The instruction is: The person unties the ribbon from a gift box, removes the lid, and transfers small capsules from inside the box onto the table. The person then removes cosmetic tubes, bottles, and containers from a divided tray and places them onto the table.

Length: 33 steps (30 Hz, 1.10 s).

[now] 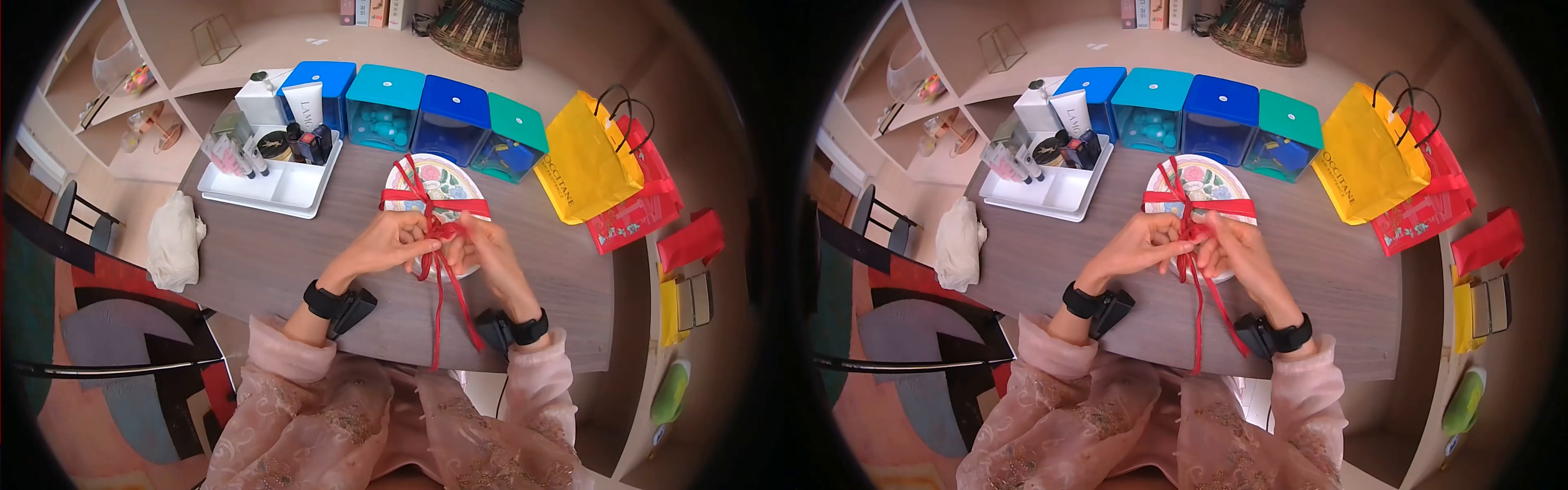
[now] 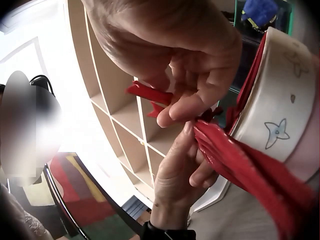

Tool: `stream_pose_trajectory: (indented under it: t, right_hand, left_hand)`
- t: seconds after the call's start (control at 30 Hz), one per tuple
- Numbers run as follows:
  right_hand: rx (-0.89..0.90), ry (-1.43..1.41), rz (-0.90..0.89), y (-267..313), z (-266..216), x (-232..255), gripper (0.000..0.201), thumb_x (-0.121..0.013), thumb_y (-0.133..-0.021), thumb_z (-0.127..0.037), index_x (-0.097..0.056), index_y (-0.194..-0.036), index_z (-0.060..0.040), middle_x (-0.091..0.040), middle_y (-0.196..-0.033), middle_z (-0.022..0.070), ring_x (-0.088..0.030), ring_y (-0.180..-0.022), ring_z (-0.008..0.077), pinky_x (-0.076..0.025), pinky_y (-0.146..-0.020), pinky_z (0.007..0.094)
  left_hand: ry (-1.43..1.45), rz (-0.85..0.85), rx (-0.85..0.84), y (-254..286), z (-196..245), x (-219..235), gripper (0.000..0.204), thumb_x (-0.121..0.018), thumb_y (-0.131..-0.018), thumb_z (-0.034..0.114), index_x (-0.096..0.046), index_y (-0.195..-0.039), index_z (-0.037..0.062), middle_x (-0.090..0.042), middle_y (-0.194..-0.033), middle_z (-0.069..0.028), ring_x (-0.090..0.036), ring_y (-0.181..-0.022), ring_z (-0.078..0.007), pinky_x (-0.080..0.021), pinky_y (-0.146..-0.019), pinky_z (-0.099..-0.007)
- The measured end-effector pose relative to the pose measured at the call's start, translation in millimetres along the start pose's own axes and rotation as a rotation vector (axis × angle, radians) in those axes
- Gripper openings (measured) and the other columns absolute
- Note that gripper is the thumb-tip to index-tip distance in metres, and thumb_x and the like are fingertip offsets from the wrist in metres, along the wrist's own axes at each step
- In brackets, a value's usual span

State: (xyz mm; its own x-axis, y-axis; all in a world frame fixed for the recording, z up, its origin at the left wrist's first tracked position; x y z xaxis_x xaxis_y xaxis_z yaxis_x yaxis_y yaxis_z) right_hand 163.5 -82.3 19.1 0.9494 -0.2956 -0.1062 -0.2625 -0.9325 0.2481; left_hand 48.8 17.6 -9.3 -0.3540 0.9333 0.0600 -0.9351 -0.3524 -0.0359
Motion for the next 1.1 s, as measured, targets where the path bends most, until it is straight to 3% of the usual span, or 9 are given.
stream_pose_trajectory:
  t: [0.13, 0.23, 0.3, 0.4, 0.53, 0.73, 0.87, 0.97, 1.1]
  right_hand:
    - [0.076, 0.094, 0.044, 9, 3, 12, 0.027, -0.058, -0.092, -0.027, -0.064, -0.086, -0.0021, -0.057, -0.063, -0.0004, -0.053, -0.053, 0.0054, -0.042, -0.049, 0.0176]
    - [0.04, 0.383, -0.024, 18, 6, -1, 0.019, -0.063, -0.089, -0.022, -0.065, -0.085, -0.0037, -0.055, -0.061, -0.0018, -0.049, -0.052, 0.0036, -0.039, -0.047, 0.018]
    - [0.139, 0.583, -0.121, 13, 17, -8, 0.016, -0.066, -0.087, -0.019, -0.065, -0.081, -0.0047, -0.053, -0.061, -0.0036, -0.045, -0.053, 0.0022, -0.037, -0.046, 0.0185]
    - [-0.011, 0.503, -0.149, 17, 10, -16, 0.018, -0.066, -0.086, -0.019, -0.063, -0.077, -0.0039, -0.054, -0.061, -0.0042, -0.046, -0.053, 0.0016, -0.036, -0.045, 0.0189]
    - [-0.021, 0.292, -0.223, 29, -5, -15, 0.018, -0.067, -0.086, -0.019, -0.063, -0.077, -0.0033, -0.055, -0.062, -0.0036, -0.047, -0.053, 0.0018, -0.036, -0.046, 0.0186]
    - [0.16, 0.112, -0.324, 61, -55, -22, 0.016, -0.066, -0.085, -0.015, -0.063, -0.078, -0.0015, -0.059, -0.067, 0.0005, -0.053, -0.055, 0.004, -0.04, -0.047, 0.0184]
    - [0.321, 0.208, -0.226, 65, -76, -15, 0.012, -0.063, -0.086, -0.011, -0.064, -0.083, 0.0001, -0.06, -0.065, 0.0022, -0.055, -0.055, 0.0064, -0.043, -0.048, 0.0188]
    - [0.444, 0.279, -0.125, 60, -81, -3, 0.021, -0.053, -0.093, -0.015, -0.065, -0.09, 0.0018, -0.058, -0.061, 0.0018, -0.054, -0.053, 0.006, -0.043, -0.048, 0.0189]
    - [0.45, 0.303, -0.087, 49, -90, 8, 0.021, -0.051, -0.094, -0.014, -0.065, -0.091, 0.0011, -0.057, -0.062, 0.0006, -0.051, -0.053, 0.0042, -0.039, -0.048, 0.0185]
  left_hand:
    - [0.057, 0.007, -0.002, 0, 2, 0, 0.014, -0.063, -0.087, 0.012, -0.056, -0.082, 0.0008, -0.057, -0.068, -0.001, -0.055, -0.05, -0.007, -0.039, -0.046, -0.0202]
    - [0.046, 0.017, 0.01, 0, 4, -1, 0.014, -0.063, -0.087, 0.011, -0.056, -0.082, 0.0008, -0.059, -0.069, -0.0017, -0.055, -0.051, -0.007, -0.04, -0.047, -0.0201]
    - [0.051, -0.004, -0.002, 0, 1, 0, 0.014, -0.063, -0.087, 0.012, -0.056, -0.083, 0.0007, -0.059, -0.07, -0.0019, -0.055, -0.051, -0.007, -0.04, -0.047, -0.02]
    - [0.054, -0.034, -0.009, 0, -3, 1, 0.012, -0.063, -0.087, 0.011, -0.057, -0.086, 0.0003, -0.06, -0.072, -0.0024, -0.055, -0.053, -0.0068, -0.041, -0.048, -0.0199]
    - [0.119, -0.049, 0.014, -2, -3, -2, 0.011, -0.062, -0.087, 0.009, -0.059, -0.093, -0.0003, -0.063, -0.078, -0.0034, -0.056, -0.056, -0.0066, -0.045, -0.05, -0.0199]
    - [0.157, -0.078, 0.062, 0, -1, 0, 0.017, -0.064, -0.086, 0.009, -0.058, -0.098, -0.0002, -0.064, -0.083, -0.0037, -0.059, -0.061, -0.0067, -0.05, -0.055, -0.0197]
    - [0.114, -0.109, 0.008, 0, 1, -2, 0.021, -0.07, -0.08, 0.008, -0.058, -0.096, 0.0004, -0.064, -0.08, -0.0042, -0.061, -0.063, -0.0092, -0.05, -0.054, -0.0219]
    - [0.119, -0.121, -0.022, -3, -10, 5, 0.023, -0.068, -0.078, 0.003, -0.057, -0.097, 0.0007, -0.064, -0.079, -0.0037, -0.062, -0.065, -0.0098, -0.05, -0.055, -0.0219]
    - [0.248, -0.249, -0.074, -1, -13, 6, 0.025, -0.065, -0.079, 0.001, -0.055, -0.102, 0.0012, -0.063, -0.084, -0.0051, -0.063, -0.065, -0.0106, -0.051, -0.055, -0.0217]
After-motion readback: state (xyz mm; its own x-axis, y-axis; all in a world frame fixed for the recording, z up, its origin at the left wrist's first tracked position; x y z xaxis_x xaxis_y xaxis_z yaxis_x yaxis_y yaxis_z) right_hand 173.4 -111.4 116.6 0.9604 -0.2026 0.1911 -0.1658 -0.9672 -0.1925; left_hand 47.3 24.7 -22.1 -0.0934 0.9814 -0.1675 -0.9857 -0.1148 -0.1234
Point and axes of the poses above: each hand's wrist, its own y-axis away from the middle knuckle, its own x-axis out of the back of the hand, z = x × y, the point moved 5 cm from there along -y, towards the middle knuckle
